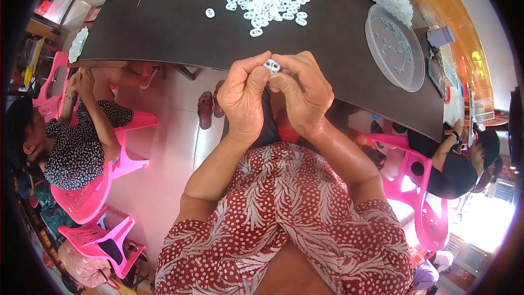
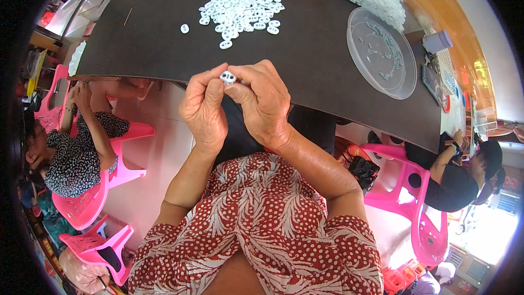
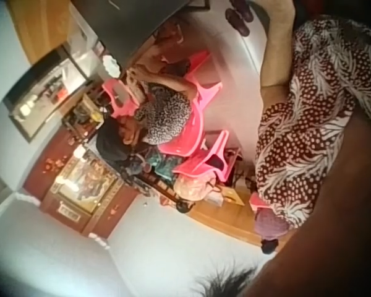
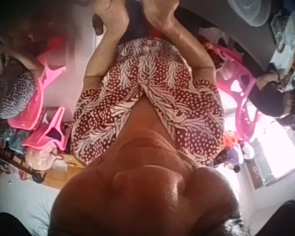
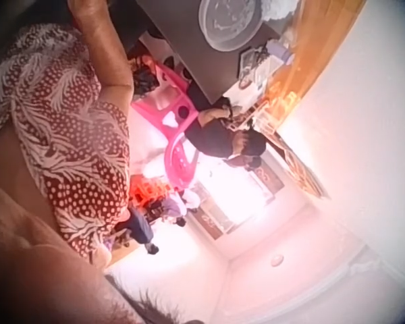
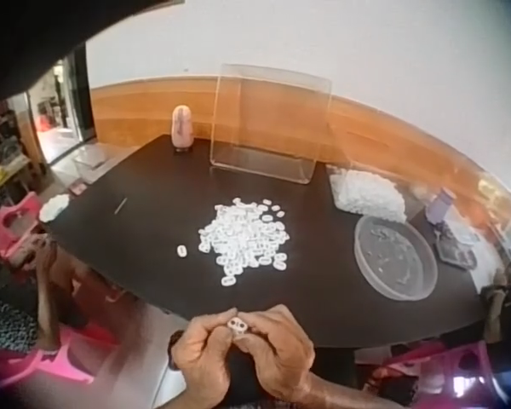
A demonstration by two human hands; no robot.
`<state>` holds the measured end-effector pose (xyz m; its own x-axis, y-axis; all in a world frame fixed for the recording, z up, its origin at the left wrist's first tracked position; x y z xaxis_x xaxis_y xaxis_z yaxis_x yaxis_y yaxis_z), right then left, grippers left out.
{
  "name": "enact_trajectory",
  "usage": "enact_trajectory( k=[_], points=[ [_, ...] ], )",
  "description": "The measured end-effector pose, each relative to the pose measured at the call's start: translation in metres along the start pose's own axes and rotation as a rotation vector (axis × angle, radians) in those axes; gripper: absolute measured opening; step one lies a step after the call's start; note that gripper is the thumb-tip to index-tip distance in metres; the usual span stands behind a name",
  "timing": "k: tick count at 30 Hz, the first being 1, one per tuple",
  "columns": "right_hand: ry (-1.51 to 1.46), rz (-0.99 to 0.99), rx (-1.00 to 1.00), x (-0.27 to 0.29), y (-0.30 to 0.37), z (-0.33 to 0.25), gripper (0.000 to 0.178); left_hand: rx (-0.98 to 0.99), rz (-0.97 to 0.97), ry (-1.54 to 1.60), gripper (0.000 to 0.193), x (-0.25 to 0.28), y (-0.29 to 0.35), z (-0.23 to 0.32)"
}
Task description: Assembling small plastic button-like components by hand at a workbench.
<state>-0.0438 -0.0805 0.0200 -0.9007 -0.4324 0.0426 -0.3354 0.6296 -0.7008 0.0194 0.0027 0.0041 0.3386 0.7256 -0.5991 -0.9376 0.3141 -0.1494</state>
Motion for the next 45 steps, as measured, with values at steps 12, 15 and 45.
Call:
enact_trajectory(
  k=[12, 15, 45],
  points=[
    [0.067, -0.024, 0.061, -0.001, -0.002, -0.012, 0.031, -0.074, 0.053, -0.09, 0.02, -0.001, 0.003, 0.01],
    [0.064, -0.011, 0.074, -0.002, -0.002, -0.011, 0.031, -0.071, 0.061, -0.071, 0.02, -0.005, 0.006, 0.011],
    [0.102, 0.016, -0.045, 0.033, -0.021, 0.005, 0.017, -0.461, -0.16, -0.933, 0.02, 0.014, -0.043, 0.018]
  ],
)
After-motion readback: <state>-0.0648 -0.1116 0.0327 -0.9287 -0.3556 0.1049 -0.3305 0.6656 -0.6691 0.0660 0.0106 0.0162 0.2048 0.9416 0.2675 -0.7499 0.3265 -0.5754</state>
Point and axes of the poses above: each hand's wrist, its own y-axis away from the middle knuckle, its own x-axis out of the back of the hand, z = x × y, the point moved 1 cm from there along -y, towards the middle knuckle, and after that the axes turned 14 degrees about z, right-handed, at the moved point
